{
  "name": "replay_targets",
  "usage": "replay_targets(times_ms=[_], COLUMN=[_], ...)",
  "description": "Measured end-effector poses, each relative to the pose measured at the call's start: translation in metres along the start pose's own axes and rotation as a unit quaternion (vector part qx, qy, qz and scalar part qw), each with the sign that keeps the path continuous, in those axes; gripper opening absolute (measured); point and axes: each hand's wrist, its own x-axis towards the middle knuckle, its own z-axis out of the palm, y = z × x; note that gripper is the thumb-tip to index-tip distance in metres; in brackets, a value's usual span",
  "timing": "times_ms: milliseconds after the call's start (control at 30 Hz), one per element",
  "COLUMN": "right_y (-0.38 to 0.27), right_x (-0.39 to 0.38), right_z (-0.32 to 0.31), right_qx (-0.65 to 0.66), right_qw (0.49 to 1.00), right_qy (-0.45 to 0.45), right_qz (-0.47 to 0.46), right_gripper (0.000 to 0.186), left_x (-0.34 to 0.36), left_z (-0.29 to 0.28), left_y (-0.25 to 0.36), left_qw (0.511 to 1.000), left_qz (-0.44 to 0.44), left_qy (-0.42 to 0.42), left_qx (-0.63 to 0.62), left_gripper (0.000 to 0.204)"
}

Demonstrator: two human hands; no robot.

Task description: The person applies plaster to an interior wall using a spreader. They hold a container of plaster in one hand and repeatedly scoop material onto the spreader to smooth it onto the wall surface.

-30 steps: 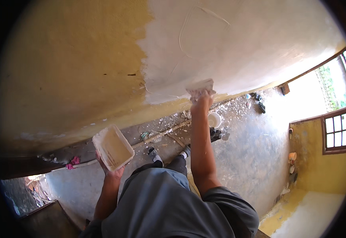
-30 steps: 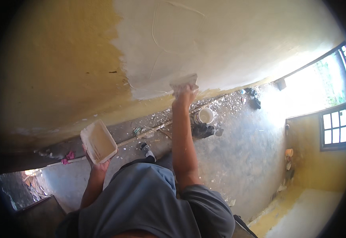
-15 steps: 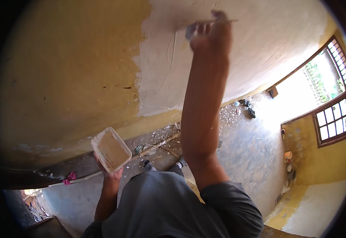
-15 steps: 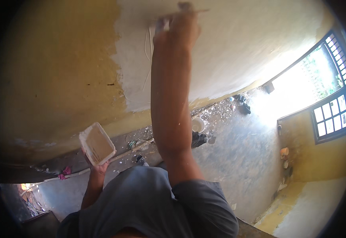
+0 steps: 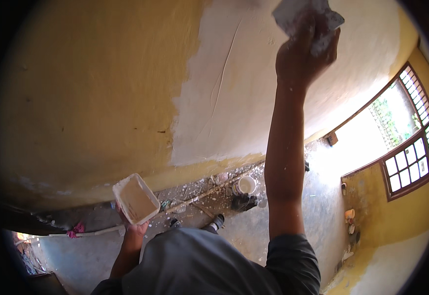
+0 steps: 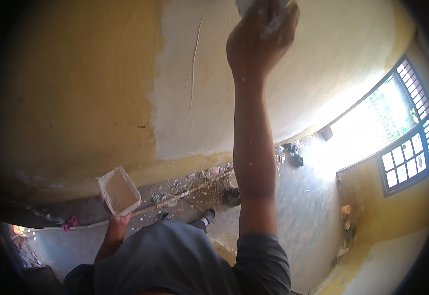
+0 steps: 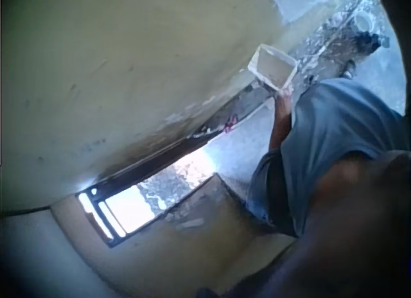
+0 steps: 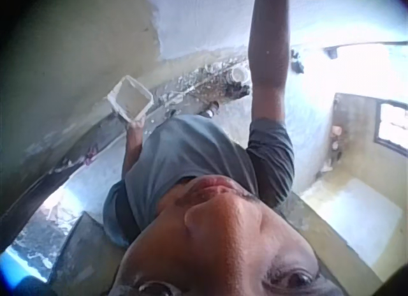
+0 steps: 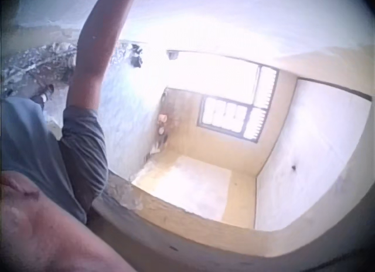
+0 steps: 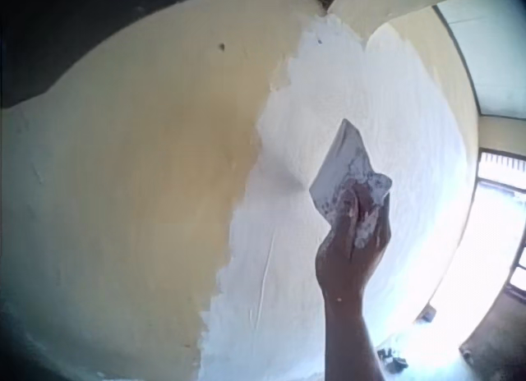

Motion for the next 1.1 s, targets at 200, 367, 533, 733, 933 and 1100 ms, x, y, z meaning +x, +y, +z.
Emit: replay_targets(times_ms=[200, 367, 533, 733, 933, 1100], right_y=[0.013, 0.026, 0.035, 0.022, 0.021, 0.055], right_x=[0.09, 0.15, 0.16, -0.031, -0.093, -0.076], right_z=[-0.002, 0.01, 0.029, -0.043, -0.118, -0.117], right_qx=[-0.171, -0.112, -0.155, -0.15, -0.179, -0.141], right_qw=[0.977, 0.949, 0.913, 0.913, 0.929, 0.869], right_qy=[-0.014, -0.1, -0.222, -0.326, -0.083, -0.021], right_qz=[-0.13, -0.277, -0.304, -0.192, 0.314, 0.474], right_gripper=[0.018, 0.02, 0.023, 0.052, 0.025, 0.02], left_x=[0.008, 0.01, 0.01, 0.004, 0.007, 0.008], left_z=[0.033, 0.03, 0.033, 0.035, 0.037, 0.039], left_y=[-0.01, -0.018, -0.019, -0.006, -0.014, -0.01], left_qw=[0.998, 0.999, 1.0, 0.998, 0.998, 0.997], left_qz=[0.037, 0.026, 0.017, 0.015, -0.023, -0.026], left_qy=[0.042, 0.019, -0.011, -0.05, -0.054, -0.063], left_qx=[0.017, 0.016, 0.021, 0.024, 0.027, 0.033], left_gripper=[0.067, 0.068, 0.069, 0.07, 0.069, 0.069])
